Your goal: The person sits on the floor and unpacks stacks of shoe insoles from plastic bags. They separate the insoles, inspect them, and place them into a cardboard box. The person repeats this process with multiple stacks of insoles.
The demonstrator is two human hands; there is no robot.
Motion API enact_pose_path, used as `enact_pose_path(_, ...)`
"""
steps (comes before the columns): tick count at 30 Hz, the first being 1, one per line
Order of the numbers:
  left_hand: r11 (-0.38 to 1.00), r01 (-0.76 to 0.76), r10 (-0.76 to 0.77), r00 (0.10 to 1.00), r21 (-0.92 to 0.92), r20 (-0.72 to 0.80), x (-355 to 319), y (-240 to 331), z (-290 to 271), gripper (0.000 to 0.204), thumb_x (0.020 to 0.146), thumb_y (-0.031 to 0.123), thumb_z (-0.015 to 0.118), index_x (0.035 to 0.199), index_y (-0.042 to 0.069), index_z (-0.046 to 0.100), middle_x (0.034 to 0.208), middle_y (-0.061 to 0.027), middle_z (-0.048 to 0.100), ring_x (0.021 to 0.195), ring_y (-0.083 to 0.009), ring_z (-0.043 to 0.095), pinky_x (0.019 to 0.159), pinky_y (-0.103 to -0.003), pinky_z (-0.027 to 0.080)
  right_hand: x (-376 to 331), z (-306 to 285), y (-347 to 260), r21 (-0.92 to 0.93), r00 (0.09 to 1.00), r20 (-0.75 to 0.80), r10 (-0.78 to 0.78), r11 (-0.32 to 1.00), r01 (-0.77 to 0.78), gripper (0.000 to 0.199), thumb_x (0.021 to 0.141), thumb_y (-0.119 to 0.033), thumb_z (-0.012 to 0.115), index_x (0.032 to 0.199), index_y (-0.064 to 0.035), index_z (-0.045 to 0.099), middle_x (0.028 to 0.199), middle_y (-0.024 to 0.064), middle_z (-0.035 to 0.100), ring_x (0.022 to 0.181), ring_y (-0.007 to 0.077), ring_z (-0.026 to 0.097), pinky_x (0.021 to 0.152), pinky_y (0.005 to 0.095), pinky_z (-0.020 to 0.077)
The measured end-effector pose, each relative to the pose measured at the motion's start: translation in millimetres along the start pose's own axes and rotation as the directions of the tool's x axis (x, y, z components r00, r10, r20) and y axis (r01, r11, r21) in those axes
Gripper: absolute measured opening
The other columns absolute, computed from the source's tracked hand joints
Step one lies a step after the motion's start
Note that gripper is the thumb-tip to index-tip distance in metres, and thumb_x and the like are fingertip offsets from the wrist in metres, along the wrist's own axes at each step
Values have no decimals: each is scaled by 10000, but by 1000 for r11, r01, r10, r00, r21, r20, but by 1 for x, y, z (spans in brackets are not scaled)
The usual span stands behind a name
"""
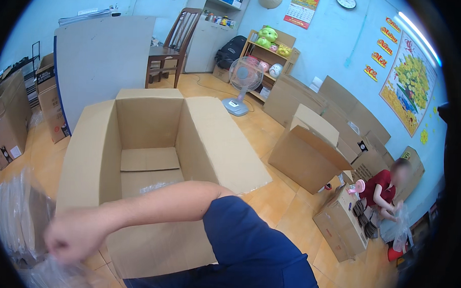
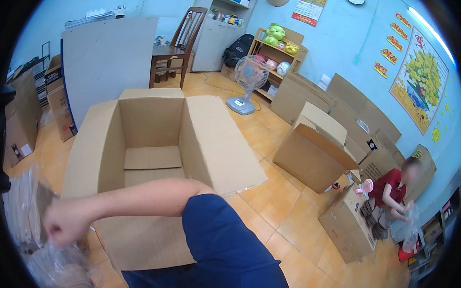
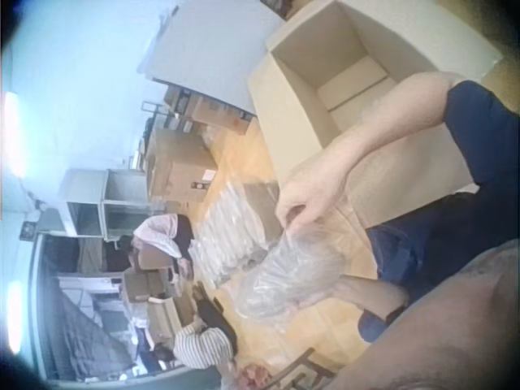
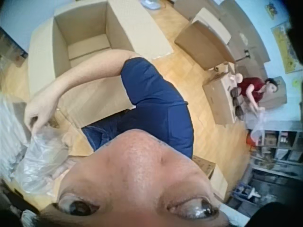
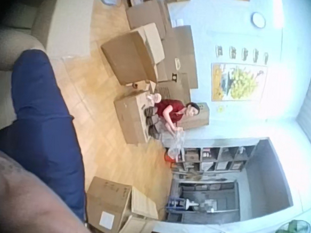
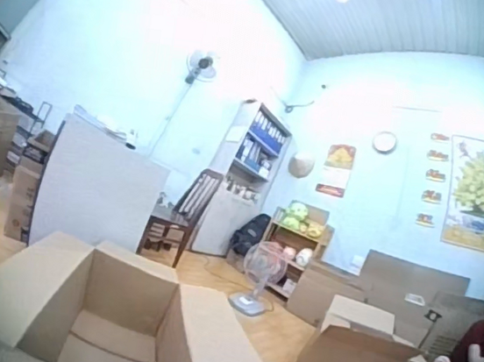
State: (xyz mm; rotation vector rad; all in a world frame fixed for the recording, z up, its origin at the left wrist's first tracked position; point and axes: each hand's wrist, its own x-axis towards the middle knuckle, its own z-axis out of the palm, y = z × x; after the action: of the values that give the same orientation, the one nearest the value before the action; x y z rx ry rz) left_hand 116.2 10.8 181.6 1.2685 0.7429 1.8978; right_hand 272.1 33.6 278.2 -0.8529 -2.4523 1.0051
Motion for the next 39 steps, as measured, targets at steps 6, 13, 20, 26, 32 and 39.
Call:
enact_pose_path(6,999,21,-20,999,42,-33,4,-6,34,781,899,501,491,1468,7,283,1529,-169,264,1433,-308,219,1196,-513,105,77,47,-2,-416,359,-835,-416,906,83,1120,699,-339,762,1468,78,63,1086,254,636,1134,390,568,991,410,444)
enact_pose_path(13,970,232,-242,885,-73,-398,3,-3,80,792,901,517,492,1474,16,275,1531,-160,262,1434,-305,214,1196,-509,103,58,41,53,676,939,-299,-171,656,335,1289,731,-314,816,1486,-11,-184,1025,264,655,1055,343,617,943,401,481)
enact_pose_path(20,956,124,-269,730,266,628,-32,-47,93,910,850,451,677,1499,-15,241,1521,-201,334,1393,-306,350,1141,-451,252,-135,-149,186,720,920,-150,362,677,-149,509,894,-296,671,1320,-36,569,1304,93,598,1226,170,525,1069,318,390)
enact_pose_path(26,886,389,-454,613,253,647,-70,-61,9,719,836,251,719,1419,-26,402,1289,-215,580,1206,-296,557,1047,-408,399,-252,-140,326,660,581,-47,813,462,-593,982,716,-380,830,1481,-61,302,1421,128,458,1287,224,448,1076,352,357)
enact_pose_path(32,666,528,-571,815,526,-94,-77,-49,-97,501,983,235,533,1417,13,416,1265,-173,568,1090,-237,579,968,-365,449,-303,-46,454,584,371,213,904,187,-790,853,629,-368,846,1346,-75,487,1375,136,501,1236,254,479,1027,394,386)
enact_pose_path(39,513,668,-509,742,539,-436,-116,-29,-147,434,1010,220,496,1406,52,443,1277,-150,547,1098,-211,552,951,-332,430,-302,19,502,473,40,396,917,-166,-865,250,590,-261,623,802,-129,625,857,99,599,779,219,545,684,374,446)
